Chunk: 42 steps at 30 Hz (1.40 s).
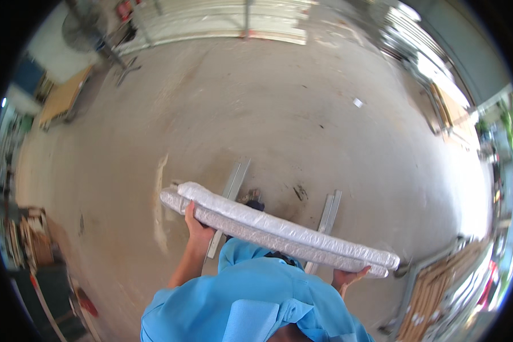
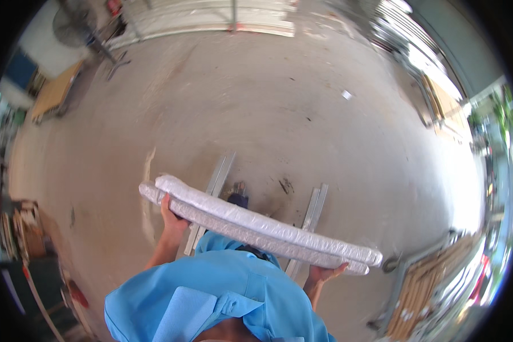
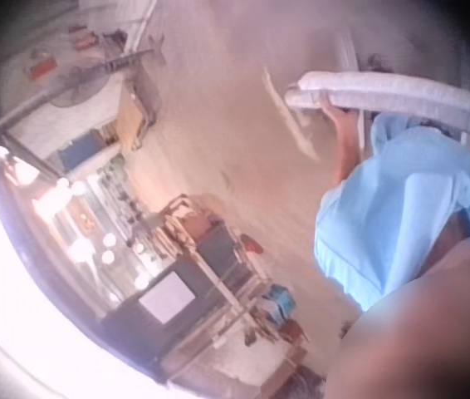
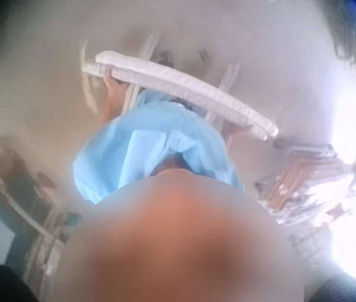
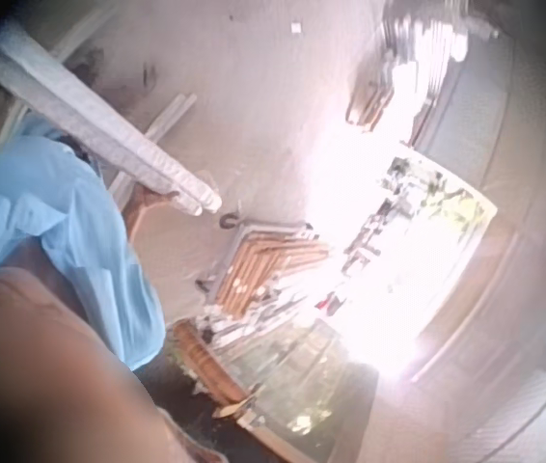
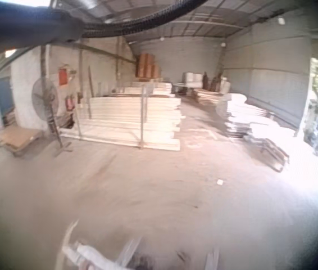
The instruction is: The person picks up a metal frame, retrieves a roll of clear plastic wrap, and wraps the frame by hand. The wrapped frame is then placed on a metal rack.
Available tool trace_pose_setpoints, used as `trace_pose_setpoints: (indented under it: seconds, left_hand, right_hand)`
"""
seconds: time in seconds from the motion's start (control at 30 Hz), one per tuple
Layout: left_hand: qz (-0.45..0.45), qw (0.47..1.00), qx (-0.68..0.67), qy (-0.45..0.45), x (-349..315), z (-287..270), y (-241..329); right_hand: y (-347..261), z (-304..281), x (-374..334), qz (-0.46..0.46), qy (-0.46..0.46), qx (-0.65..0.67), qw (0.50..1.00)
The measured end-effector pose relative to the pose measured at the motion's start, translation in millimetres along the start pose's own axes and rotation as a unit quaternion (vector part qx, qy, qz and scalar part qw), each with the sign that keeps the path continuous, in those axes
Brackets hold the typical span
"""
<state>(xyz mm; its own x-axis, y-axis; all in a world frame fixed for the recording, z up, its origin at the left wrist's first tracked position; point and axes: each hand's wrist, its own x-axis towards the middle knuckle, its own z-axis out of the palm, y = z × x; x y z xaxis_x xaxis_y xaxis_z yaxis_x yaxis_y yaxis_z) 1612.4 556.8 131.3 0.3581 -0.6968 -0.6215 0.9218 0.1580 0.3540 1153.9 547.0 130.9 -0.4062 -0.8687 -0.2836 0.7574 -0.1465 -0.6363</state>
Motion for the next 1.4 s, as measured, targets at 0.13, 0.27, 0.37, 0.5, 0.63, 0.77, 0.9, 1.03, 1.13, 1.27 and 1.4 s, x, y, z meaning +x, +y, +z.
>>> trace_pose_setpoints:
  seconds: [0.13, 0.27, 0.37, 0.5, 0.63, 0.77, 0.9, 1.03, 1.13, 1.27, 1.4]
  left_hand:
    - [0.06, 0.99, -0.095, 0.083, 17.5, 18.3, 8.5]
    - [0.097, 0.974, -0.197, 0.063, 40.0, 39.8, 14.4]
    - [0.111, 0.962, -0.236, 0.077, 47.5, 57.8, 15.4]
    - [0.183, 0.941, -0.264, 0.103, 77.1, 94.4, 18.3]
    - [0.213, 0.912, -0.327, 0.128, 120.1, 130.4, 15.5]
    - [0.3, 0.876, -0.336, 0.175, 155.5, 167.2, 21.6]
    - [0.346, 0.849, -0.374, 0.138, 197.2, 205.7, 34.7]
    - [0.378, 0.809, -0.416, 0.173, 245.0, 226.9, 73.5]
    - [0.392, 0.78, -0.442, 0.207, 287.9, 237.5, 109.9]
    - [0.38, 0.73, -0.492, 0.283, 319.9, 252.9, 150.7]
    - [0.418, 0.697, -0.491, 0.313, 351.1, 268.9, 191.2]
  right_hand:
    - [21.6, 102.5, 96.5, 0.059, -0.049, -0.078, 0.994]
    - [53.2, 192.4, 153.5, 0.093, -0.092, -0.097, 0.987]
    - [78.5, 251.0, 203.8, 0.121, -0.071, -0.145, 0.979]
    - [128.0, 324.4, 280.3, 0.21, -0.139, -0.155, 0.955]
    - [191.5, 391.4, 357.7, 0.271, -0.192, -0.166, 0.928]
    - [271.5, 464.6, 402.8, 0.371, -0.207, -0.145, 0.893]
    - [350.0, 560.0, 449.7, 0.419, -0.255, -0.163, 0.856]
    - [452.2, 647.8, 453.1, 0.48, -0.273, -0.191, 0.812]
    - [522.1, 699.6, 445.0, 0.499, -0.28, -0.21, 0.793]
    - [607.8, 767.1, 432.1, 0.529, -0.3, -0.24, 0.757]
    - [684.9, 820.4, 420.9, 0.566, -0.332, -0.242, 0.715]
